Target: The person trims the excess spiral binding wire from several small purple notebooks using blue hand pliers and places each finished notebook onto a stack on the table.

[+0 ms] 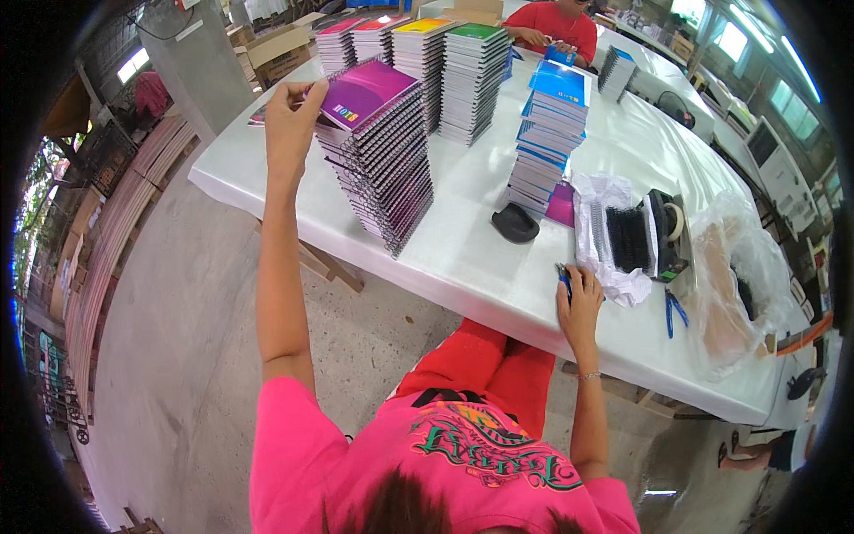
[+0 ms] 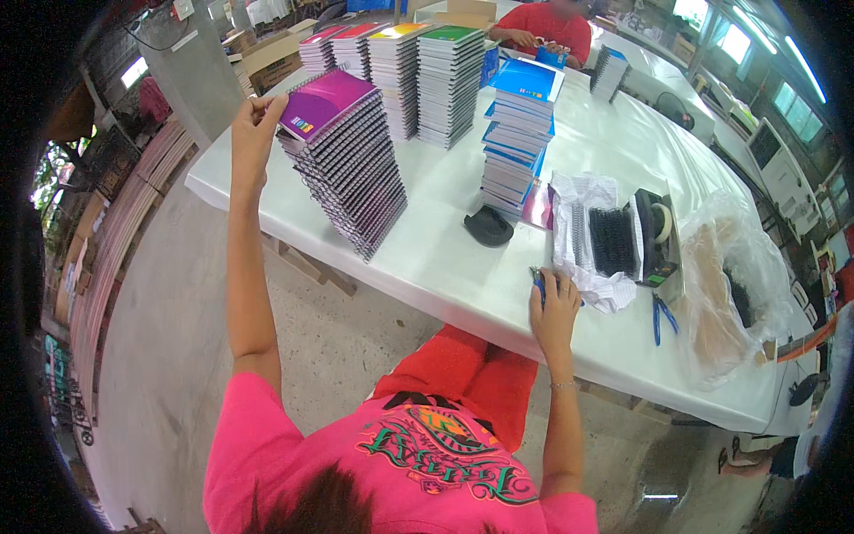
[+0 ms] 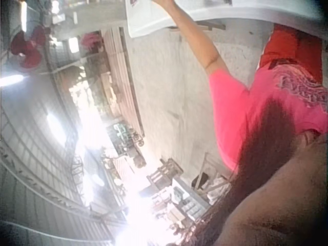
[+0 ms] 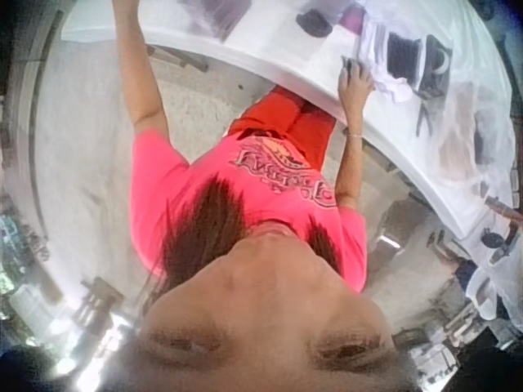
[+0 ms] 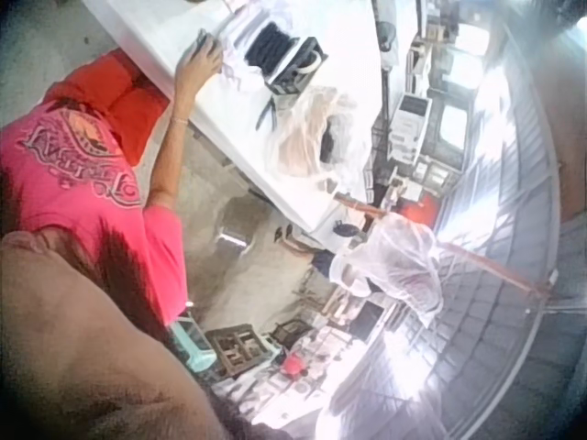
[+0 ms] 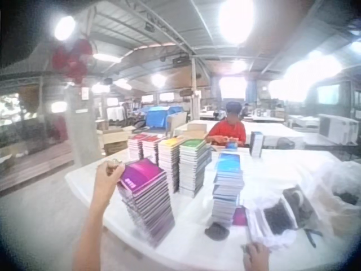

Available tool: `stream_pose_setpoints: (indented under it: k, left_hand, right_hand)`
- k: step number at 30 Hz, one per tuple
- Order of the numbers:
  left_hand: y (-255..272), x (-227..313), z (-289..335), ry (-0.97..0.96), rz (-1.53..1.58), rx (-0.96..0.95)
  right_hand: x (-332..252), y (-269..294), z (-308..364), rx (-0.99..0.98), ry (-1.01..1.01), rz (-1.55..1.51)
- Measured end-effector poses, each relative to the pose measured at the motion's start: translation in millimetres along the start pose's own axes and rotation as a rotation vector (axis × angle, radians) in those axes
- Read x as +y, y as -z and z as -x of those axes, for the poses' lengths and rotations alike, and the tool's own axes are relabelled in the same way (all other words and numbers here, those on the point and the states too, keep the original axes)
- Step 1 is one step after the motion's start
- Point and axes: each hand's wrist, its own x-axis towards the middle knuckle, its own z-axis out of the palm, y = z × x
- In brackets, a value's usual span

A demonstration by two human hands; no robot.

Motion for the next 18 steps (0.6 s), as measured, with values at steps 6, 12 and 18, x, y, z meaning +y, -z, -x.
stream_pose_setpoints:
  k: [6, 12, 18]
  left_hand:
    - [12.8, -22.8, 0.0, 0.098, -0.072, -0.085]
    - [-4.5, 16.0, -24.6, -0.129, -0.532, -0.277]
    - [-38.1, 41.2, -36.3, 0.072, -0.966, -0.866]
  right_hand:
    - [-1.2, -0.3, 1.2, 0.001, 0.01, -0.01]
    - [-8.9, 5.0, -1.6, 0.172, -0.062, 0.089]
    - [-26.3, 7.8, -64.8, 0.235, 0.012, 0.078]
